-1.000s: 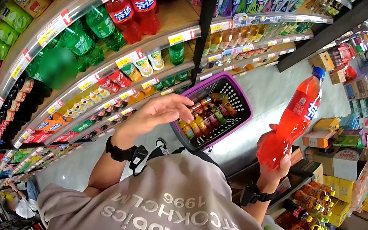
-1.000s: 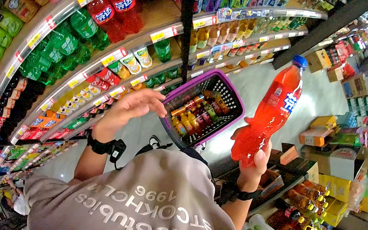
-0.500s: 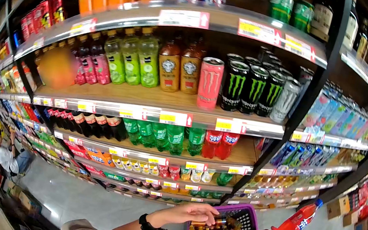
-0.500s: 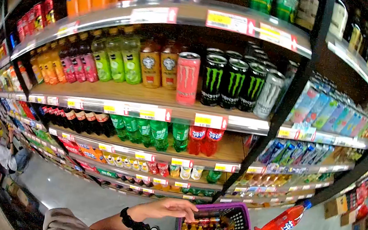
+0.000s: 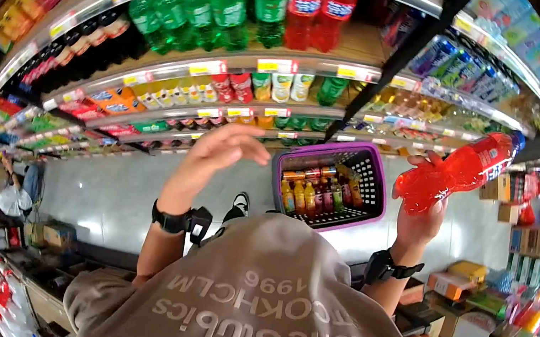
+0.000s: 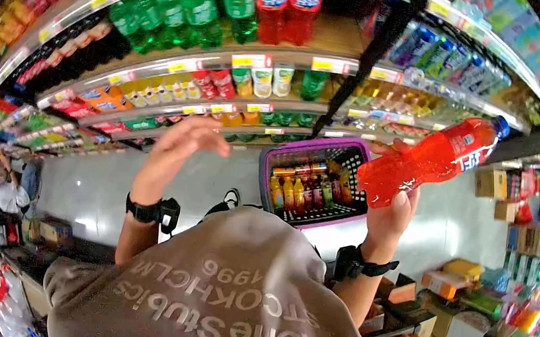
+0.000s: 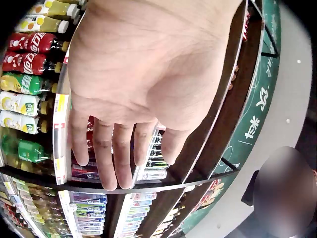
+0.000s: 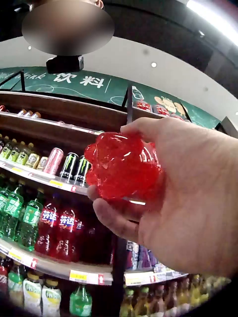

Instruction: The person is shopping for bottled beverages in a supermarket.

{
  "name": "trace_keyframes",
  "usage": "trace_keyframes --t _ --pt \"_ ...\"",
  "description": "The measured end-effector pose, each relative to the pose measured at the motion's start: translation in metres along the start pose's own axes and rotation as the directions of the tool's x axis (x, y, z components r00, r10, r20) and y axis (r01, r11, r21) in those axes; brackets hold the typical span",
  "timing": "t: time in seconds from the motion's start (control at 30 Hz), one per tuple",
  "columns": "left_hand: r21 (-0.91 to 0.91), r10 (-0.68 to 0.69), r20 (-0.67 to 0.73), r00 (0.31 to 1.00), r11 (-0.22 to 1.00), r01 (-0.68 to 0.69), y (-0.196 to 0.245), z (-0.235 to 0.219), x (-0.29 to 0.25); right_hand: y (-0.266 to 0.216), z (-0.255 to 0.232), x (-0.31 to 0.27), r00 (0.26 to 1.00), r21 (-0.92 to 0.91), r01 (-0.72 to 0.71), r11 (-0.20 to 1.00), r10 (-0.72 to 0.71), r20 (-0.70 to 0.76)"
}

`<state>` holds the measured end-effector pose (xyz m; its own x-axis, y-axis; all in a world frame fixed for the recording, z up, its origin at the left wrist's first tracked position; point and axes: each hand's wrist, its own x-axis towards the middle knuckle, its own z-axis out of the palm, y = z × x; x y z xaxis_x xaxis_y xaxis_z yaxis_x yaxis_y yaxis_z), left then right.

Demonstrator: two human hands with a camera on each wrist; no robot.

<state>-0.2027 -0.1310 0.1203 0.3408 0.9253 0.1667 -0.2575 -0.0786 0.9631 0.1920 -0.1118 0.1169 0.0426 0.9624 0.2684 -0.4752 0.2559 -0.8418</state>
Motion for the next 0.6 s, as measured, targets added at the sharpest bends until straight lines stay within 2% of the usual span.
trace_keyframes --t 0.03,0.07,0.13,0.2,0.23,0.33,0.37,0.4,0.43,0.47,0.53,0.6 --pt "0.029 -0.001 -0.043 0.999 1.000 0.002 -0.002 0.004 -0.008 -0.004 -0.005 -0.004 1.000 -0.033 -0.006 0.999 0.006 -0.006" --pt "-0.029 0.007 -0.025 1.000 1.000 -0.007 -0.014 -0.002 -0.008 -0.005 -0.009 -0.006 1.000 -0.061 -0.011 0.998 0.010 -0.012" --pt "-0.151 -0.056 0.017 0.998 0.987 0.058 -0.020 -0.007 -0.006 -0.008 -0.008 -0.012 0.998 -0.098 -0.025 0.995 0.019 -0.059" --pt "-0.142 -0.035 0.079 0.996 0.989 0.046 -0.008 0.009 0.007 -0.021 -0.012 -0.023 0.991 -0.119 -0.041 0.992 0.025 -0.133" --pt "-0.142 -0.026 0.101 0.995 0.989 0.040 -0.005 0.016 0.010 -0.018 -0.025 -0.032 0.993 -0.082 -0.047 0.995 0.037 -0.115" --pt "-0.160 0.090 0.107 0.990 0.985 -0.072 0.036 0.041 0.016 -0.014 -0.037 -0.053 0.980 -0.094 -0.044 0.995 0.025 -0.198" --pt "-0.166 0.195 0.139 0.971 0.971 -0.172 0.045 0.047 0.019 -0.012 -0.043 -0.059 0.975 -0.122 -0.047 0.991 0.019 -0.223" --pt "-0.041 0.265 0.381 0.886 0.962 -0.270 0.063 0.041 0.034 -0.012 -0.046 -0.066 0.964 -0.124 -0.055 0.991 0.020 -0.265" --pt "0.021 0.316 0.597 0.738 0.913 -0.408 0.081 0.036 0.049 -0.014 -0.051 -0.071 0.961 -0.139 -0.047 0.989 0.007 -0.276" --pt "0.033 0.354 0.705 0.614 0.849 -0.527 0.092 0.041 0.054 -0.014 -0.056 -0.077 0.958 -0.151 -0.041 0.988 -0.004 -0.287" --pt "0.048 0.447 0.676 0.586 0.767 -0.640 0.094 0.059 0.043 -0.015 -0.063 -0.087 0.947 -0.229 -0.037 0.973 -0.039 -0.319" --pt "0.058 0.519 0.620 0.588 0.718 -0.694 0.088 0.071 0.031 -0.014 -0.065 -0.094 0.942 -0.230 -0.050 0.972 -0.030 -0.333"
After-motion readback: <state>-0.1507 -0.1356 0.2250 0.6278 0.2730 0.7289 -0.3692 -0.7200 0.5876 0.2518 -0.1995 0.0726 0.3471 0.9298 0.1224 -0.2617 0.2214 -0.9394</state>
